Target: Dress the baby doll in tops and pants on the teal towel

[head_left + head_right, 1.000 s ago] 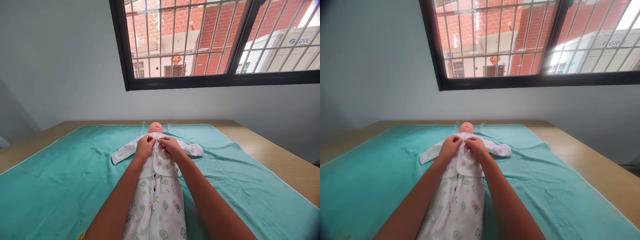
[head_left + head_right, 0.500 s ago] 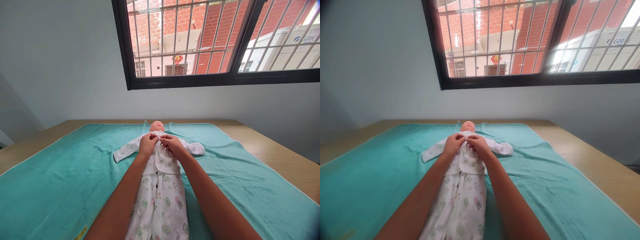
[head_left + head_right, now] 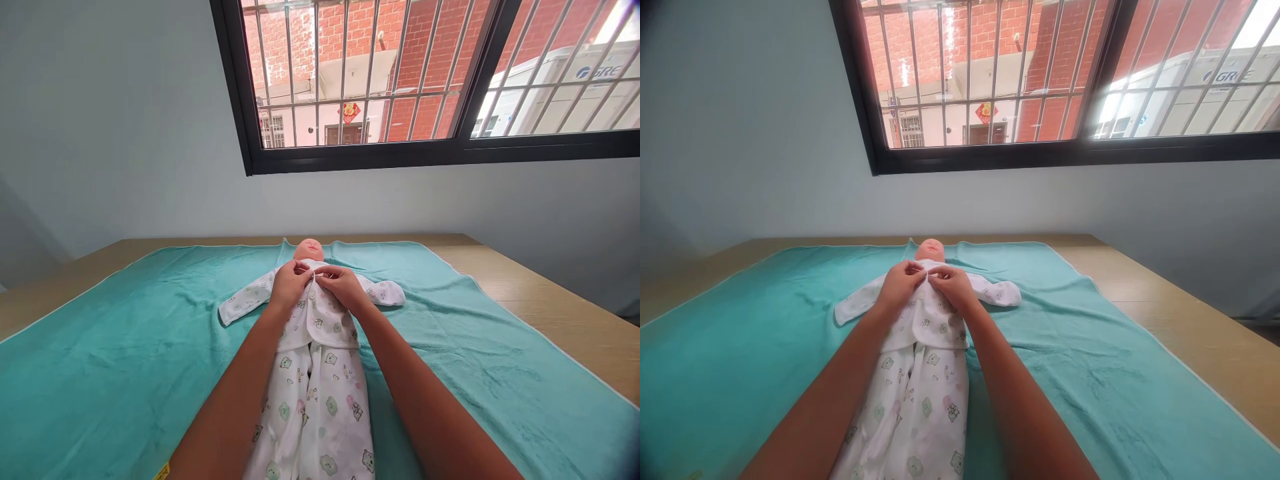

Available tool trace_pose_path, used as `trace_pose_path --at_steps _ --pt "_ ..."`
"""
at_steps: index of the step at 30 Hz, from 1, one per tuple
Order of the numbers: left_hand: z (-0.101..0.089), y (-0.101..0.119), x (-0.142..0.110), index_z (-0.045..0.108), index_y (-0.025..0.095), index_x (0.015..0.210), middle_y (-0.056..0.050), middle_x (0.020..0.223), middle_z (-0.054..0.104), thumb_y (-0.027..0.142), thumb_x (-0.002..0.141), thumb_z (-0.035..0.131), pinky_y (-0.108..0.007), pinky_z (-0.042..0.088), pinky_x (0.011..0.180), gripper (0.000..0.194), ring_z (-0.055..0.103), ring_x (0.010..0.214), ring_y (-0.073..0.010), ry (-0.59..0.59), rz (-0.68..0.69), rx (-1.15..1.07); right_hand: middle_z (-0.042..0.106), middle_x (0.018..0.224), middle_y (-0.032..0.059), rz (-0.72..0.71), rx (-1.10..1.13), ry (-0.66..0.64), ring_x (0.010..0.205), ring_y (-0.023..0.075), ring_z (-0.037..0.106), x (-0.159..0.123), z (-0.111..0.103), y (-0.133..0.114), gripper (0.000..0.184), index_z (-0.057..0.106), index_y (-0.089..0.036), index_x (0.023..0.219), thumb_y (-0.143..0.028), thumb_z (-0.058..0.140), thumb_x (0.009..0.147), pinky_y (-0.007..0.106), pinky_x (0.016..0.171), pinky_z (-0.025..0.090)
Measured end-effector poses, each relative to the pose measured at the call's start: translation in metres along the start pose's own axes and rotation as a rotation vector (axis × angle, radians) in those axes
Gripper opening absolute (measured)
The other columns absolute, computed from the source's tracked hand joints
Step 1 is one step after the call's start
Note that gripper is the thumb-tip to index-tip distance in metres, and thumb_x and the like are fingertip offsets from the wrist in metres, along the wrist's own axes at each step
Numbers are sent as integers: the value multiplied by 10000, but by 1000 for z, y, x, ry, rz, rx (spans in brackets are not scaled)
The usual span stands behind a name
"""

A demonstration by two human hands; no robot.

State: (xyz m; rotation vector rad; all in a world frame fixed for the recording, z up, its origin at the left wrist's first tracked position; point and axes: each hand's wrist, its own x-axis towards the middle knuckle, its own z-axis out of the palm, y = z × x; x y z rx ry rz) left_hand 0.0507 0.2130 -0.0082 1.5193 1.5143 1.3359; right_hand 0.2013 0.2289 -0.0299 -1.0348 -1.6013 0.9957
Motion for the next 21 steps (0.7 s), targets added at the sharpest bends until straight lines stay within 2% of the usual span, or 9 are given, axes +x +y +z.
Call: trace_pose_path --at_steps 3,7,11,14,17,21 --pt "-2 4 -1 630 170 855 -57 835 701 249 739 628 -278 458 688 141 629 744 -166 -16 -19 28 461 655 -52 -82 -38 23 595 97 412 1 3 4 219 721 -204 880 -293 594 726 217 563 341" --pt "-3 10 -2 615 177 919 -74 879 719 307 713 677 -289 465 677 251 653 755 -189 -51 -57 56 522 751 -30 -165 -80 57 650 112 456 2 8 8 242 712 -206 923 -260 572 733 232 638 387" --pt "0 14 -5 618 183 873 -56 850 721 146 659 636 -278 467 689 217 659 788 -192 -51 -8 44 527 802 -15 -240 -146 31 726 125 501 1 13 5 293 732 -235 923 -190 526 720 246 715 406" --pt "-1 13 -5 606 177 835 -55 837 711 125 645 626 -262 472 670 198 654 769 -179 -56 -35 -53 547 789 -24 -206 -112 47 716 127 500 -1 15 2 281 703 -231 933 -192 532 714 250 703 409" --pt "-4 10 -2 577 174 885 -39 799 685 126 641 619 -235 431 551 253 593 597 -127 -47 -122 -156 591 817 -28 -132 -50 51 686 121 497 -1 14 2 228 637 -211 919 -223 566 703 243 658 409" --pt "-7 8 0 573 185 874 -4 739 642 113 648 579 -232 383 492 238 510 497 -99 -30 -95 -44 627 893 -15 -91 -34 71 675 112 505 0 13 5 189 600 -205 883 -242 575 699 236 645 410"
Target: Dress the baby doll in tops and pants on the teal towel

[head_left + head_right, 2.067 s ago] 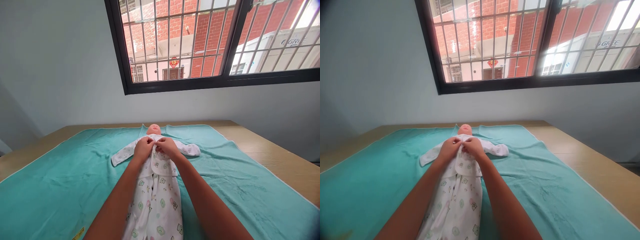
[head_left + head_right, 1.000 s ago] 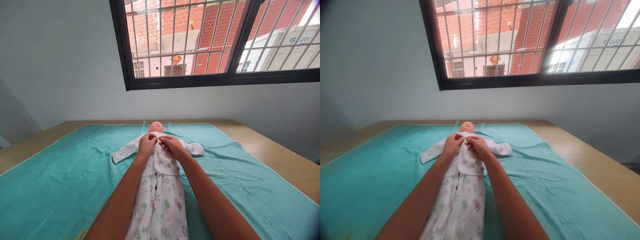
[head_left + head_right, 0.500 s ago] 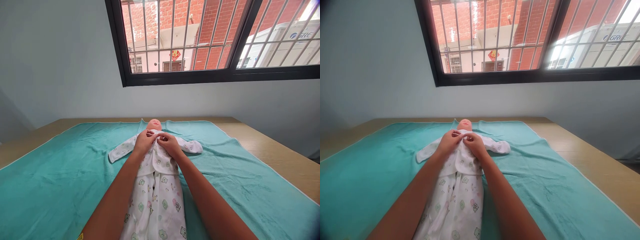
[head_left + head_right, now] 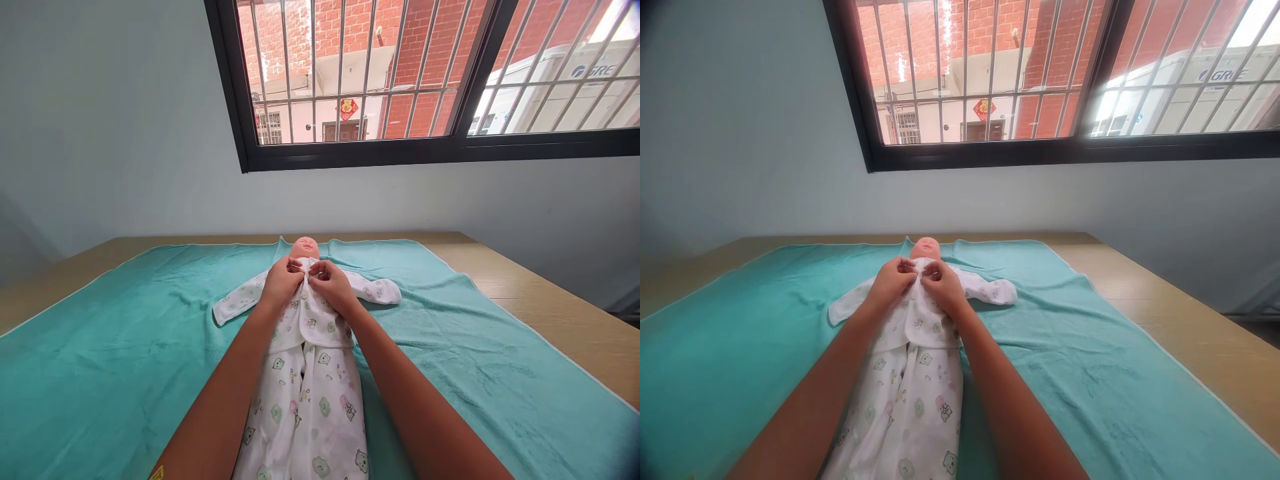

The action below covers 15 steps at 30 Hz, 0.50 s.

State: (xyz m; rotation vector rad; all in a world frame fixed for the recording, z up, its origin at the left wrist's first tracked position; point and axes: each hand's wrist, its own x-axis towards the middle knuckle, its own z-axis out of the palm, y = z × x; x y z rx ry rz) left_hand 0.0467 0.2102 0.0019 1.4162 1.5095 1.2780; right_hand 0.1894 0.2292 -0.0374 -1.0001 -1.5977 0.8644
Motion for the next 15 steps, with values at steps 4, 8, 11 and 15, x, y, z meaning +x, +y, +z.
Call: trace_pose_path --at_steps 4,8,11,15 --pt "1 2 -2 588 195 854 -17 738 649 284 737 614 -257 404 545 149 557 560 -136 10 60 164 625 863 -20 25 22 -2 642 108 492 1 0 3 189 601 -207 887 -268 580 708 229 599 395" --pt "2 1 -1 609 199 809 -20 764 652 257 727 638 -259 414 637 104 587 705 -165 64 147 287 637 916 -8 34 85 1 682 114 518 2 -1 5 207 605 -203 904 -252 569 706 225 612 406" --pt "3 -6 3 621 193 817 -24 786 657 165 731 580 -277 436 702 99 593 734 -171 90 173 354 631 850 -19 45 58 10 658 115 514 3 -1 6 218 626 -209 906 -223 540 706 224 597 402" --pt "4 -17 9 650 172 914 -68 966 681 152 788 508 -283 455 816 191 621 872 -181 127 196 427 625 754 -33 45 -17 -1 608 119 499 3 0 7 246 661 -226 920 -222 507 729 230 577 388"
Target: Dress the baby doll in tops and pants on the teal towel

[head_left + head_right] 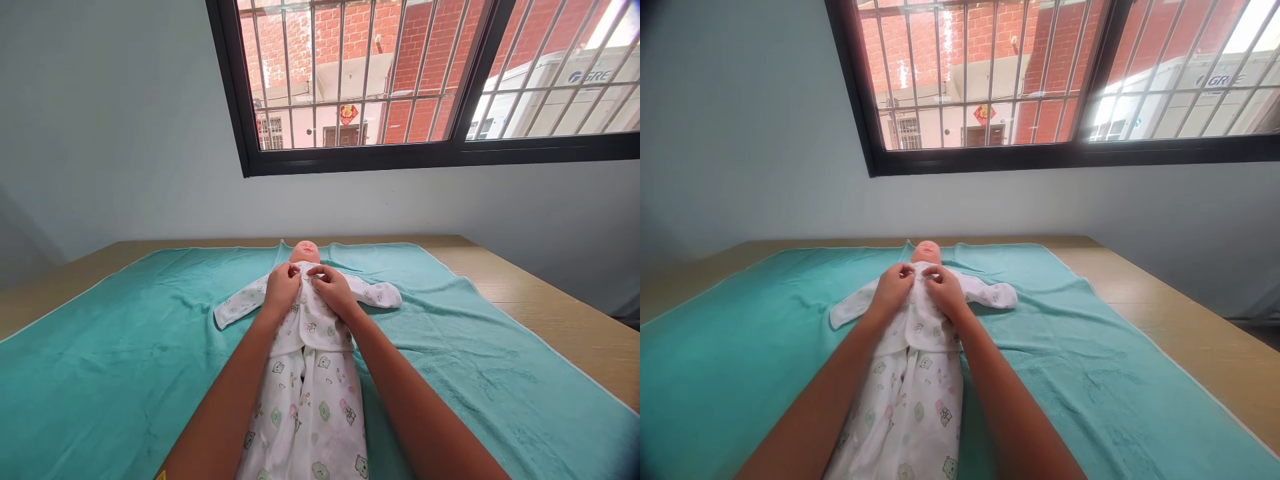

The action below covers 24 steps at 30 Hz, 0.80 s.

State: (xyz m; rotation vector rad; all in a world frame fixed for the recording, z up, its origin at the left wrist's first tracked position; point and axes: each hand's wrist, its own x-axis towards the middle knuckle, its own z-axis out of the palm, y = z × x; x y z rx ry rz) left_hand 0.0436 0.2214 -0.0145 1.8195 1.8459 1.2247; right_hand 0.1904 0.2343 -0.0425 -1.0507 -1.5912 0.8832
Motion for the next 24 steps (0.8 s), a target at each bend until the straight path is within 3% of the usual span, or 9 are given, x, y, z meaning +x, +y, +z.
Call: trace_pose_path --at_steps 5,7,11,20,24 --pt "5 -1 7 631 160 1125 -140 1179 609 190 889 375 -315 434 854 350 596 1026 -228 19 -7 121 688 907 17 1 -135 87 782 147 595 9 3 -7 204 638 -190 859 -316 483 813 248 717 427" --pt "7 0 13 658 178 1089 -147 1163 611 240 901 377 -336 433 809 343 608 983 -253 -7 -18 166 691 871 37 79 -383 81 775 161 604 18 5 -16 263 631 -182 847 -374 451 859 251 688 420" --pt "11 -6 27 692 214 982 -131 1097 642 328 894 417 -343 418 747 311 620 925 -273 -59 -38 207 701 847 108 201 -799 -67 773 217 632 40 13 -38 326 670 -160 811 -414 478 874 274 639 406" --pt "11 -21 40 675 245 909 -75 1083 679 299 876 428 -290 367 671 255 616 916 -231 -136 4 180 705 976 178 286 -890 -115 891 293 653 66 28 -44 306 709 -142 944 -387 554 843 319 677 431" --pt "12 -21 44 655 222 821 -54 986 709 325 854 479 -266 349 617 206 619 818 -195 -154 -30 148 702 925 185 248 -807 -101 899 311 641 70 21 -39 151 692 -136 809 -264 634 755 324 684 414"
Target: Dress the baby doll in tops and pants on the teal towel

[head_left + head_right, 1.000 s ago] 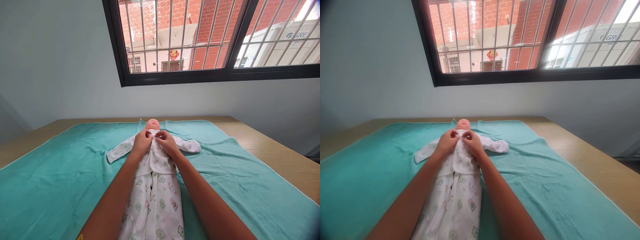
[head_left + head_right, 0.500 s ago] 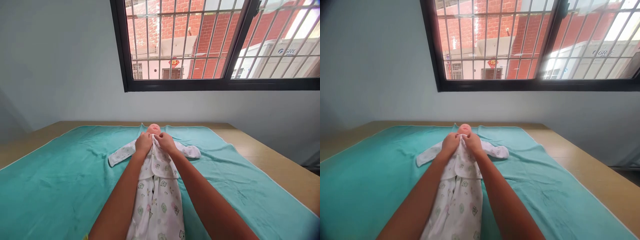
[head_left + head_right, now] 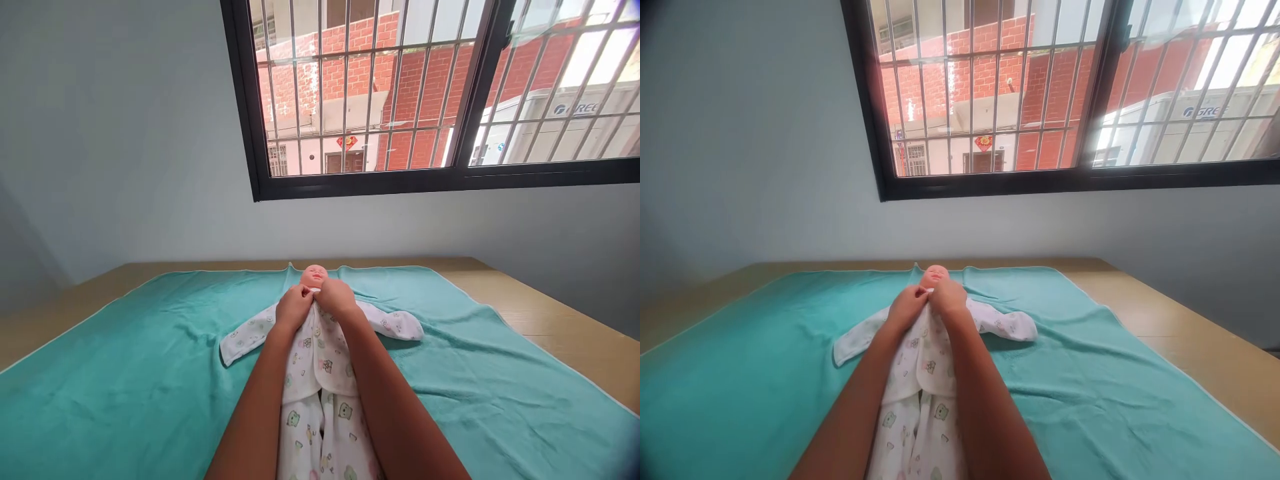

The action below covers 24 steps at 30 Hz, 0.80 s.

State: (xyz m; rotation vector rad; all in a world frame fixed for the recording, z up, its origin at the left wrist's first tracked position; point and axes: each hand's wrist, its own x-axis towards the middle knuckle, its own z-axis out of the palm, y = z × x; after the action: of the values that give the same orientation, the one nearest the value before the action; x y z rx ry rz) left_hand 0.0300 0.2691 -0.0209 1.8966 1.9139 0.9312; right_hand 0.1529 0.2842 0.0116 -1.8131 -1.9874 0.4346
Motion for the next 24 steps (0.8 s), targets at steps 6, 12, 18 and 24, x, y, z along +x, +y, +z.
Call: trace_pose_path --at_steps 6,12,18,24 --pt "-4 6 -4 611 195 784 -57 887 703 323 846 509 -265 330 630 175 595 788 -187 28 -31 -38 605 592 92 -48 283 -29 668 222 599 4 -8 20 242 489 -180 481 -207 649 660 281 577 378" --pt "-8 11 -7 613 202 778 -49 895 705 312 848 516 -259 334 632 162 597 798 -185 20 -13 -86 504 515 -4 20 697 -51 462 94 466 -1 -5 13 132 489 -184 597 -193 502 728 213 483 387" --pt "-8 8 -5 592 190 697 -74 832 694 218 810 538 -281 343 646 128 588 759 -202 18 -25 -125 484 456 -14 40 872 -22 432 82 442 1 8 5 141 490 -172 512 -141 522 646 188 430 335" --pt "-4 12 -5 568 188 765 -69 884 676 243 850 520 -279 383 710 112 580 807 -188 94 -53 -299 462 435 -32 55 938 -48 421 75 397 10 14 15 102 551 -159 537 -161 575 635 188 404 287"
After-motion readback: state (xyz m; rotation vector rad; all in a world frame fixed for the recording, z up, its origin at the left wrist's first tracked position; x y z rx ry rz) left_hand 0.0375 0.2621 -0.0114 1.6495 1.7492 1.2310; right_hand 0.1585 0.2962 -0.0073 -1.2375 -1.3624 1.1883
